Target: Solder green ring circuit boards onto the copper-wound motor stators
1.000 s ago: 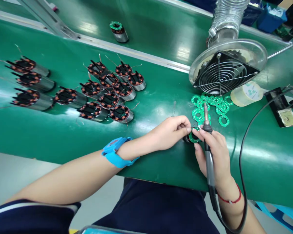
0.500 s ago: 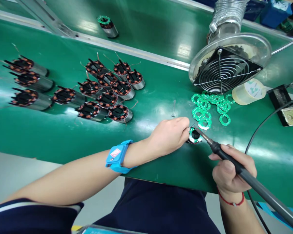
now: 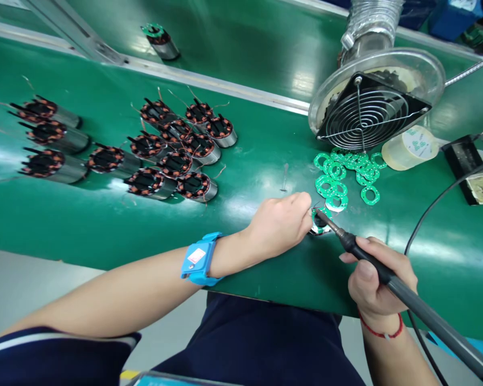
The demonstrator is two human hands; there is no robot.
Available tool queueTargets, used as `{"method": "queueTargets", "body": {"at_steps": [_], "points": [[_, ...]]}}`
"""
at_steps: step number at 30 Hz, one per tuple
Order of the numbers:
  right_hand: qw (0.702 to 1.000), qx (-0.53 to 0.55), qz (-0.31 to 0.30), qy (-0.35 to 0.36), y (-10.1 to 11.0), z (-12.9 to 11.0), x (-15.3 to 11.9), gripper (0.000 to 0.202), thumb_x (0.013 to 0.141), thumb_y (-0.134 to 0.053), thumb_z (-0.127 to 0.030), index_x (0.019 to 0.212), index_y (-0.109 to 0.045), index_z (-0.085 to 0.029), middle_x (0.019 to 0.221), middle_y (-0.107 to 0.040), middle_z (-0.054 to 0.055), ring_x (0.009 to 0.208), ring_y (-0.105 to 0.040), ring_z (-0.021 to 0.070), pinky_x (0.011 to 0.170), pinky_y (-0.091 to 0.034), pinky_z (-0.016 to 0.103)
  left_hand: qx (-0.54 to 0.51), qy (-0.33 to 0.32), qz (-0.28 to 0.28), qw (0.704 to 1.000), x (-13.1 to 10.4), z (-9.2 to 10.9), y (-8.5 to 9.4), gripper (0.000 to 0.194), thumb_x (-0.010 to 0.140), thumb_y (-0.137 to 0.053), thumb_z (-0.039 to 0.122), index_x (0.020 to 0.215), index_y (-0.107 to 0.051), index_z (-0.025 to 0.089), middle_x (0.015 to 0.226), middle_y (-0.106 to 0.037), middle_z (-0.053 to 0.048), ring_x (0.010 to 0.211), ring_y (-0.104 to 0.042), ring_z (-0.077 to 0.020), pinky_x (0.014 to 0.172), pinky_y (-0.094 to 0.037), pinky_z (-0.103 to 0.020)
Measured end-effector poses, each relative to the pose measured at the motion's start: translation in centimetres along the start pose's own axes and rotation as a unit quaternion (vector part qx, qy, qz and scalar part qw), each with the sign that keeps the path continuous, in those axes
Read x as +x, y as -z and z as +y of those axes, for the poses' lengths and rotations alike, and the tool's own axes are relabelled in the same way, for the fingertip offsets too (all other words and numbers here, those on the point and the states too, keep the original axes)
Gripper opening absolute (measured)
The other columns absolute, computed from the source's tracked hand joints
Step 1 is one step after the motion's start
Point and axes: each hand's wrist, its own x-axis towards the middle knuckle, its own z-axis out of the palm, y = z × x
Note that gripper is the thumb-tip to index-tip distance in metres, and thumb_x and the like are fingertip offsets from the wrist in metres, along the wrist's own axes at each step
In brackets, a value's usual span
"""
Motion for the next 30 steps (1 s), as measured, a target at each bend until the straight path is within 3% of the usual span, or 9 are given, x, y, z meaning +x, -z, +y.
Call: {"method": "queueTargets", "body": {"at_steps": [4,8,12,14,15,17,19,25,30], "points": [[0.999,0.021,0.039,-0.012,-1.0,0.0,0.7,0.043,0.096,-0.055,-0.020,0.139,-0.049,-0.026,0.100,-0.076,0.005,0.082,-0.076,0.0208,0.074,-0.064,0.041,-0.017,0.008,-0.003,1.000,0.1,0.3,0.1,0.017,0.087,-0.038,0.017,0.077,-0.052,0.017,0.069,-0.061,-0.003,0.060,-0.056,-0.0164,0.054,-0.033,-0.028],[0.995,-0.034,-0.065,-0.064,-2.1,0.7,1.5,0.052,0.094,-0.059,-0.020,0.143,-0.043,-0.028,0.129,-0.068,0.009,0.118,-0.066,0.0264,0.099,-0.056,0.050,-0.115,0.058,-0.028,0.991,0.3,0.3,0.5,0.014,0.084,-0.040,0.015,0.071,-0.045,0.019,0.065,-0.054,0.000,0.060,-0.051,-0.0144,0.057,-0.034,-0.028],[0.988,-0.021,-0.120,-0.098,-2.5,1.3,1.6,0.052,0.093,-0.062,-0.027,0.141,-0.042,-0.029,0.132,-0.065,0.010,0.116,-0.067,0.0262,0.098,-0.057,0.049,-0.298,0.095,-0.060,0.948,0.5,-0.5,1.0,0.016,0.086,-0.040,0.014,0.072,-0.042,0.020,0.064,-0.049,0.003,0.060,-0.048,-0.0121,0.058,-0.037,-0.026],[0.988,-0.005,-0.106,-0.111,-2.6,1.3,1.4,0.052,0.093,-0.062,-0.028,0.140,-0.041,-0.029,0.131,-0.065,0.010,0.116,-0.067,0.0246,0.099,-0.056,0.048,-0.362,0.087,-0.071,0.925,0.4,-0.9,1.1,0.007,0.085,-0.044,0.014,0.087,-0.049,0.019,0.078,-0.057,0.001,0.071,-0.056,-0.0138,0.063,-0.044,-0.027],[0.989,-0.002,-0.098,-0.114,-2.6,1.2,1.4,0.052,0.093,-0.062,-0.028,0.140,-0.041,-0.029,0.130,-0.065,0.010,0.116,-0.067,0.0243,0.100,-0.056,0.048,-0.372,0.066,-0.078,0.923,0.2,-1.0,1.0,0.015,0.084,-0.049,0.015,0.099,-0.050,0.019,0.090,-0.061,-0.002,0.082,-0.060,-0.0162,0.070,-0.048,-0.029],[0.989,-0.008,-0.088,-0.120,-2.6,1.0,1.3,0.050,0.093,-0.062,-0.029,0.139,-0.042,-0.028,0.127,-0.067,0.010,0.115,-0.067,0.0238,0.099,-0.056,0.046,-0.343,0.012,-0.087,0.935,-0.1,-0.9,0.6,0.040,0.081,-0.062,0.020,0.118,-0.047,0.018,0.115,-0.060,-0.009,0.105,-0.058,-0.0235,0.088,-0.050,-0.039],[0.989,-0.034,-0.077,-0.122,-2.7,0.6,1.2,0.047,0.093,-0.062,-0.030,0.136,-0.045,-0.027,0.120,-0.070,0.009,0.111,-0.069,0.0238,0.096,-0.057,0.046,-0.278,-0.025,-0.085,0.956,-0.5,-0.4,-0.1,0.054,0.079,-0.070,0.023,0.125,-0.044,0.015,0.125,-0.057,-0.014,0.115,-0.053,-0.0296,0.097,-0.045,-0.048],[0.985,-0.151,-0.053,-0.058,-2.5,-0.9,1.1,0.036,0.095,-0.058,-0.021,0.130,-0.053,-0.024,0.107,-0.075,0.008,0.096,-0.073,0.0232,0.084,-0.059,0.040,-0.162,-0.048,-0.047,0.984,-0.8,0.6,-1.3,0.050,0.088,-0.065,0.028,0.130,-0.043,0.013,0.115,-0.060,-0.014,0.103,-0.053,-0.0294,0.087,-0.043,-0.045],[0.987,-0.138,-0.073,-0.042,-2.5,-0.8,1.0,0.044,0.094,-0.059,-0.021,0.136,-0.048,-0.023,0.111,-0.074,0.009,0.096,-0.073,0.0235,0.082,-0.060,0.040,-0.175,-0.101,-0.077,0.976,0.2,-0.3,-0.7,0.041,0.088,-0.062,0.027,0.126,-0.050,0.018,0.115,-0.060,-0.011,0.105,-0.053,-0.0287,0.088,-0.043,-0.045]]}}
